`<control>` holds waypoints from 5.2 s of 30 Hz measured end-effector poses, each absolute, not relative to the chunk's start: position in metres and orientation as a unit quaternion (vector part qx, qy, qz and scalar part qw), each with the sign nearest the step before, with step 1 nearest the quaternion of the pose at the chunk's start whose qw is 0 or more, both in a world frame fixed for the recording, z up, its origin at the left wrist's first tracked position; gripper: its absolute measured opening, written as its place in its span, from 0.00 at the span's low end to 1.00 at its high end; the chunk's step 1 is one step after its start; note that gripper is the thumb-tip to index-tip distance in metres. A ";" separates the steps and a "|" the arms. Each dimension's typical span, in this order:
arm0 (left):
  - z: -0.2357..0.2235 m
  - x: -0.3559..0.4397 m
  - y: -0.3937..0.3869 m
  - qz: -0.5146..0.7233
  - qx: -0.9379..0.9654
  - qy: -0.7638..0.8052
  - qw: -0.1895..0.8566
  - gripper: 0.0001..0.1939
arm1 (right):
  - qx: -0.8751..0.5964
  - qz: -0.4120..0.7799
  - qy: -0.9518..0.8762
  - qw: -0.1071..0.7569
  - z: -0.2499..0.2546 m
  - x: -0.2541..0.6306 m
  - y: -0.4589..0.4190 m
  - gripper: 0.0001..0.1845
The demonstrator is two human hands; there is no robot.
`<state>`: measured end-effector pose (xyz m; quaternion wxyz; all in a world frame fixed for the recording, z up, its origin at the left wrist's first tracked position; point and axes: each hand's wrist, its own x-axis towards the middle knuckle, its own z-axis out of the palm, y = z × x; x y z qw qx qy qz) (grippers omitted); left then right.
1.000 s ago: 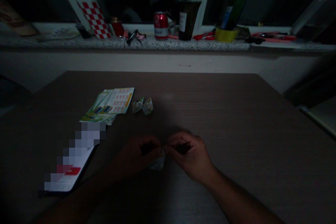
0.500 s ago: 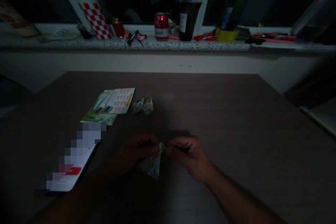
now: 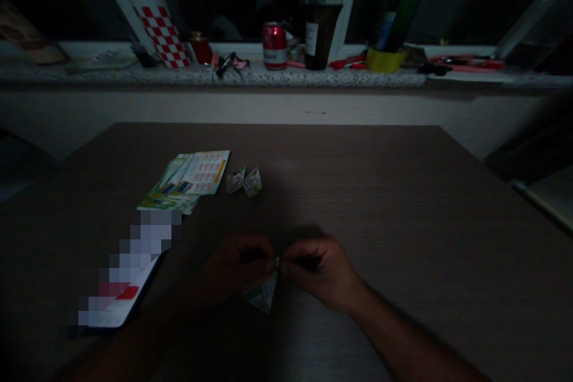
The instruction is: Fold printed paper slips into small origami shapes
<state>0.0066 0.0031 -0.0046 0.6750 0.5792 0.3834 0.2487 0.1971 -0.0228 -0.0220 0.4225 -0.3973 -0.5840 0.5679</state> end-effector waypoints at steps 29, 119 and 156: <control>-0.004 0.012 -0.005 0.215 0.757 0.368 0.495 0.12 | -0.440 0.452 -0.657 0.414 -0.019 0.194 -0.025 0.07; -0.001 0.003 0.003 0.305 0.765 0.506 0.258 0.09 | -0.550 0.364 -0.605 0.447 -0.024 0.199 -0.016 0.08; -0.011 0.006 0.013 0.326 0.535 0.445 0.640 0.12 | -0.484 0.367 -0.673 0.422 -0.022 0.200 -0.021 0.09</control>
